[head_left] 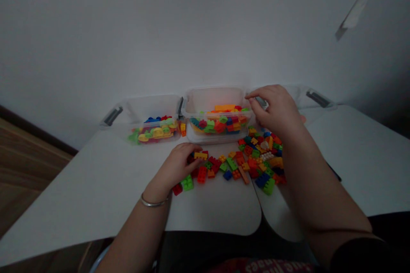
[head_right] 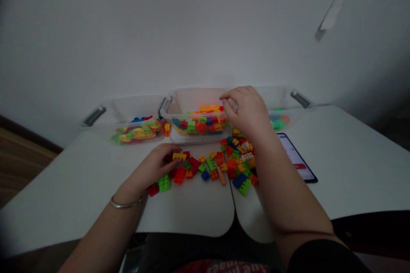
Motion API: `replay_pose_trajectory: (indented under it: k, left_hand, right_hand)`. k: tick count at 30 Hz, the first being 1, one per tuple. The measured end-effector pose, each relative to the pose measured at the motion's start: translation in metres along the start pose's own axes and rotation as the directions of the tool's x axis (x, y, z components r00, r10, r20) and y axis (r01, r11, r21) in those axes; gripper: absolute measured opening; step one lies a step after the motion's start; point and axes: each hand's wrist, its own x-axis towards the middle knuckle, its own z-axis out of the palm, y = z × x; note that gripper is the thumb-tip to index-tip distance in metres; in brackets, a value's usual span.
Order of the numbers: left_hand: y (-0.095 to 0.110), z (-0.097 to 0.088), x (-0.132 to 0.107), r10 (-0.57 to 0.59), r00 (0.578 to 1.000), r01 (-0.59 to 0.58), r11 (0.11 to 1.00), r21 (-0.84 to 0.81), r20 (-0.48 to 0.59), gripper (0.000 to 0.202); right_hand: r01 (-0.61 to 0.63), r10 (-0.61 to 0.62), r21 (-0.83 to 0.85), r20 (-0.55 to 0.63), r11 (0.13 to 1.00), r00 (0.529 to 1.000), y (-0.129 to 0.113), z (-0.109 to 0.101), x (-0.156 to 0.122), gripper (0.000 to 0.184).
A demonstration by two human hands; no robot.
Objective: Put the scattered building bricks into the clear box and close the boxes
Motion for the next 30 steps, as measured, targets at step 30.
replay_pose_trajectory:
  k: [30]
  left_hand:
    - [0.005,-0.002,0.001,0.021,0.997,-0.023,0.999,-0.028,-0.079,0.024]
  right_hand:
    - [-0.232,-0.136,0.395,0.711,0.889,0.690,-0.075,0.075,-0.032,0.021]
